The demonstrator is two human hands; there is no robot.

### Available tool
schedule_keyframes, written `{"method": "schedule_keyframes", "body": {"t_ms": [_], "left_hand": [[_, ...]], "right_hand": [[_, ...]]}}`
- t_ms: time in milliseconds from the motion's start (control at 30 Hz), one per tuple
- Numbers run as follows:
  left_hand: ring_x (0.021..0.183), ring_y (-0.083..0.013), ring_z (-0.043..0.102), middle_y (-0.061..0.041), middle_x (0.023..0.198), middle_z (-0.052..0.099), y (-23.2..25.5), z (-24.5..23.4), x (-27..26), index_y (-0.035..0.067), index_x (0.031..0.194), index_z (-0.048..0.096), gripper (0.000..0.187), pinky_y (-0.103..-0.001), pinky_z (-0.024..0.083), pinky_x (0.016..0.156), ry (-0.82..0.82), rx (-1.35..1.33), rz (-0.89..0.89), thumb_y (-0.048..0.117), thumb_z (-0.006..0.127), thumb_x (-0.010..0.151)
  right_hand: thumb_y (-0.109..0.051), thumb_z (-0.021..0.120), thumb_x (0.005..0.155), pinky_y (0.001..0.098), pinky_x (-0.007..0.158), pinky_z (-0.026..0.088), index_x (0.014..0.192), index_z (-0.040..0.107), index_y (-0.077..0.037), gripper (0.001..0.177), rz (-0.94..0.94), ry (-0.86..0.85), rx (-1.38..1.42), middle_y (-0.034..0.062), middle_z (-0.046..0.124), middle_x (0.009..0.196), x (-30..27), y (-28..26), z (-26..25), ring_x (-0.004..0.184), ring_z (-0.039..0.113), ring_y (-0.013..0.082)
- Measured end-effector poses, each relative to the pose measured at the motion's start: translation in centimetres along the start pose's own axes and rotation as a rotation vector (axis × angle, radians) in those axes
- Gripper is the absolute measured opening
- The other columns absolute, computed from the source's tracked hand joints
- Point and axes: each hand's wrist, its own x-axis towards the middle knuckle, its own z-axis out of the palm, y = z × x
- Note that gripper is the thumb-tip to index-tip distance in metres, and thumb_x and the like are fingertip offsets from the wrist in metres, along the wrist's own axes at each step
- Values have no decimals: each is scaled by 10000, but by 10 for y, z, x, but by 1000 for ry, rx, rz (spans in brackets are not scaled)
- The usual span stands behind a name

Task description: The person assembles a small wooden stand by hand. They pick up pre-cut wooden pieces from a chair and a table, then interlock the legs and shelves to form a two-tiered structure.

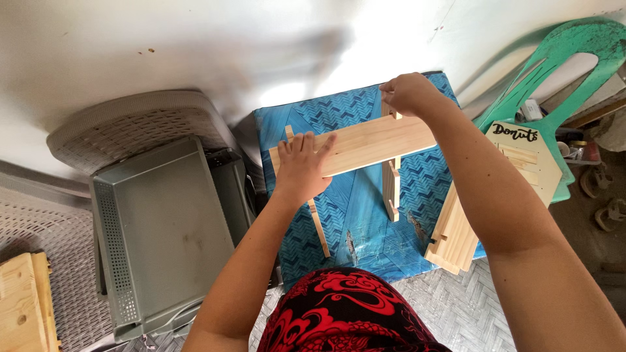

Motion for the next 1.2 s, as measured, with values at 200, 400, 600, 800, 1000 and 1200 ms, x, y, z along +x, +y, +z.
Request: {"method": "schedule_keyframes", "body": {"t_ms": [200, 400, 600, 800, 1000, 1200], "left_hand": [[1260, -334, 408, -139, 1313, 466, 2, 2, 5, 288, 1556, 383, 979, -657, 307, 1048, -11, 21, -9, 394, 858, 706], [1267, -334, 413, -137, 1321, 469, 1, 2, 8, 282, 1551, 402, 963, -658, 309, 1056, 12, 29, 1, 381, 859, 709], [1273, -335, 406, -138, 1325, 469, 0, 2, 9, 284, 1541, 402, 962, -675, 294, 1053, 17, 14, -9, 379, 859, 700], [1292, -338, 390, -144, 1343, 463, 4, 2, 11, 281, 1550, 392, 943, -668, 287, 1064, -7, 20, -12, 374, 843, 726], [1318, -334, 362, -135, 1379, 434, 4, 0, 14, 299, 1570, 347, 977, -666, 262, 1098, -87, 32, -32, 383, 840, 731], [1401, -333, 297, -136, 1460, 387, 6, 0, 16, 289, 1574, 315, 981, -713, 155, 1144, -92, 21, -45, 433, 827, 750]], "right_hand": [[-335, 627, 1002, 435, 977, 535, 1329, 700, -165, 376, -71, 30, -9, 112, 731, 1219, 9, 17, 12, 1106, 686, 297], [-346, 623, 1002, 457, 969, 524, 1329, 694, -175, 376, -93, 46, -98, 100, 708, 1257, 17, 26, 19, 1135, 655, 316], [-347, 637, 951, 423, 970, 561, 1383, 659, -223, 449, 37, 4, 131, 112, 714, 1295, -3, 20, 10, 1089, 718, 305], [-344, 711, 855, 444, 960, 544, 1443, 578, -281, 606, 42, 33, 356, 146, 632, 1350, -20, 24, 17, 1176, 650, 335], [-343, 617, 967, 448, 982, 523, 1482, 527, -280, 526, 60, 95, 414, 152, 656, 1333, -32, 19, 33, 1184, 644, 340], [-279, 540, 998, 429, 969, 559, 1499, 512, -255, 503, 142, 110, 449, 138, 678, 1316, -42, 14, 29, 1110, 705, 323]]}}
